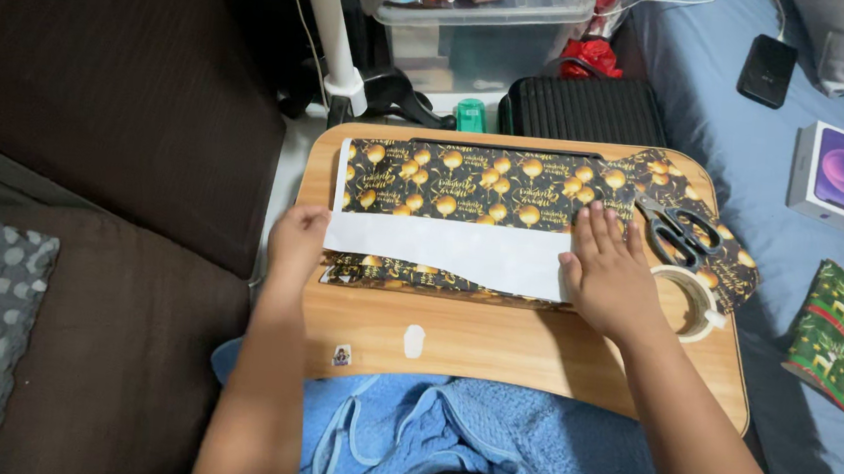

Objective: The person wraps a rectangular gift using black and gold patterned wrapping paper. They fold the paper around the item, secure it with clear tape, trim excess paper with scissors, and smooth the edges to complete the wrap.

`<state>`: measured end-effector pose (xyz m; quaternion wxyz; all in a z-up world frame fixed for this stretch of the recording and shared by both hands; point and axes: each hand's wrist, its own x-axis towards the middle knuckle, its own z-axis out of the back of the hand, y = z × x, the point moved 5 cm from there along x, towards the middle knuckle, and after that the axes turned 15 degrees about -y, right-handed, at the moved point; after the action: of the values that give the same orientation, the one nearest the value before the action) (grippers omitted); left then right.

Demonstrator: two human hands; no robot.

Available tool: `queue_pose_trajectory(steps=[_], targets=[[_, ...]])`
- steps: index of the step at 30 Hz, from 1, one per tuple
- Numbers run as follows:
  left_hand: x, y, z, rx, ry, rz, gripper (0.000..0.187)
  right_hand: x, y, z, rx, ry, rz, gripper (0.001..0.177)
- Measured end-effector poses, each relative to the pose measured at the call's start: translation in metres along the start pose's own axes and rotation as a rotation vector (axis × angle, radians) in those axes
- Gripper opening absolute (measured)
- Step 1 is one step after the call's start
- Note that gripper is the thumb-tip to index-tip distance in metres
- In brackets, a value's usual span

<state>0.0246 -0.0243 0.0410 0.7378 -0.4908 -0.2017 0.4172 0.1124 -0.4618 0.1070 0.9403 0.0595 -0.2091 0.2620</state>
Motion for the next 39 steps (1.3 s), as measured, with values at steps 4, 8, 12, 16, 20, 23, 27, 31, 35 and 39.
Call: queue_pose_trajectory(steps=[4,8,12,16,20,23,27,31,35,39], targets=[[-0.067,-0.082,-0.014,0.431,-0.369,-0.965,0.044,0.002,0.007,-0.005,-0.075,0.0,0.054,0.064],[-0.167,-0.112,-0.104,0.443,0.198,-1.337,0.049,0.013,0.051,-0.022,0.031,-0.012,0.176,0.065],[-0.195,-0.109,-0.115,0.319,0.197,-1.191,0.063,0.008,0.077,-0.016,0.151,-0.031,0.214,0.063],[-0.16,-0.088,-0.09,0.582,0.173,-1.078,0.069,0.003,0.058,0.004,0.227,-0.016,0.127,0.06],[-0.119,-0.07,-0.046,0.661,0.053,-0.96,0.068,-0.001,0.035,0.018,0.187,-0.037,0.102,0.059],[-0.113,-0.059,-0.029,0.696,0.01,-0.886,0.068,-0.006,0.027,0.019,0.204,-0.034,0.077,0.059],[-0.114,-0.063,-0.03,0.722,-0.024,-0.913,0.068,-0.008,0.024,0.013,0.177,-0.032,0.086,0.06],[-0.137,-0.084,-0.065,0.641,0.093,-0.965,0.071,-0.007,0.023,0.006,0.17,-0.01,0.074,0.061],[-0.202,-0.109,-0.135,0.514,0.256,-1.181,0.068,-0.006,0.025,0.006,0.18,-0.048,0.079,0.062],[-0.236,-0.125,-0.17,0.438,0.252,-1.272,0.064,-0.012,0.018,0.012,0.241,-0.058,0.044,0.061]])
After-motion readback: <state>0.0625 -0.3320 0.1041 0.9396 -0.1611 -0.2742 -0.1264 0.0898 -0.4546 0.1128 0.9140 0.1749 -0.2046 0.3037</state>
